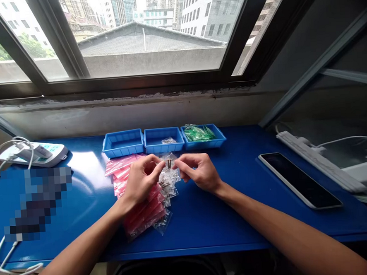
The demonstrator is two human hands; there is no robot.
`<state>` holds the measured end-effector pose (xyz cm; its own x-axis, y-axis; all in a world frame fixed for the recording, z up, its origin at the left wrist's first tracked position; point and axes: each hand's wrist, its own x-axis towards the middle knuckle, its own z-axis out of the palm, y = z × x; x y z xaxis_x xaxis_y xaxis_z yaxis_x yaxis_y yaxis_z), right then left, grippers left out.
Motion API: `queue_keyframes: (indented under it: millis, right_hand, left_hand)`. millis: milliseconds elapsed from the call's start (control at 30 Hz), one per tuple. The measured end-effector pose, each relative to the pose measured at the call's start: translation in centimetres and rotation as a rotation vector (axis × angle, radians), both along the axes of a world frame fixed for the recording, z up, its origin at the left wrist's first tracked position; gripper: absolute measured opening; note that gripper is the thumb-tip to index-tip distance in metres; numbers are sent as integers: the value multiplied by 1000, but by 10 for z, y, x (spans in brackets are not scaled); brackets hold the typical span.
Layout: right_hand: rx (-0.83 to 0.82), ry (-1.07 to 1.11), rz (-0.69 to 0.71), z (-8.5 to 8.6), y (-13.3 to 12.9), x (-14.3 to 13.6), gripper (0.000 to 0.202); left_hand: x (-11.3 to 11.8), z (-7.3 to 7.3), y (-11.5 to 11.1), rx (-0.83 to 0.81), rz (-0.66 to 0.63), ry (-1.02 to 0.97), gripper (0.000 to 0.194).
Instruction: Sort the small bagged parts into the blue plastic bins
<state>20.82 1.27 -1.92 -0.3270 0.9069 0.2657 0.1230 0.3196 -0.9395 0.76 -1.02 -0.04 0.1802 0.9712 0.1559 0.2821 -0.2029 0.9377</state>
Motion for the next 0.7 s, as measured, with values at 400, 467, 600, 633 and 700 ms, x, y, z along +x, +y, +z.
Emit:
queue_keyframes:
  millis: [400,467,600,633,700]
  right_hand:
    - [-113,54,32,-2,4,-2,41]
    - [-110,79,15,-3,4,-2,39]
    - [-59,98,-18,-6,5,-3,35]
    - [-34,85,-28,-7,4,-2,34]
    - [21,50,-48,-8,4,-2,31]
  left_hand:
    - [-1,-2,2,-50,-4,-35,30]
    - [-1,-2,3,-38,-5,-39,28]
    - [-2,-4,3,9,3,-53,27]
    - [-2,-4,3,29,10,-55,27]
    - [-2,-4,3,66,21,-56,29]
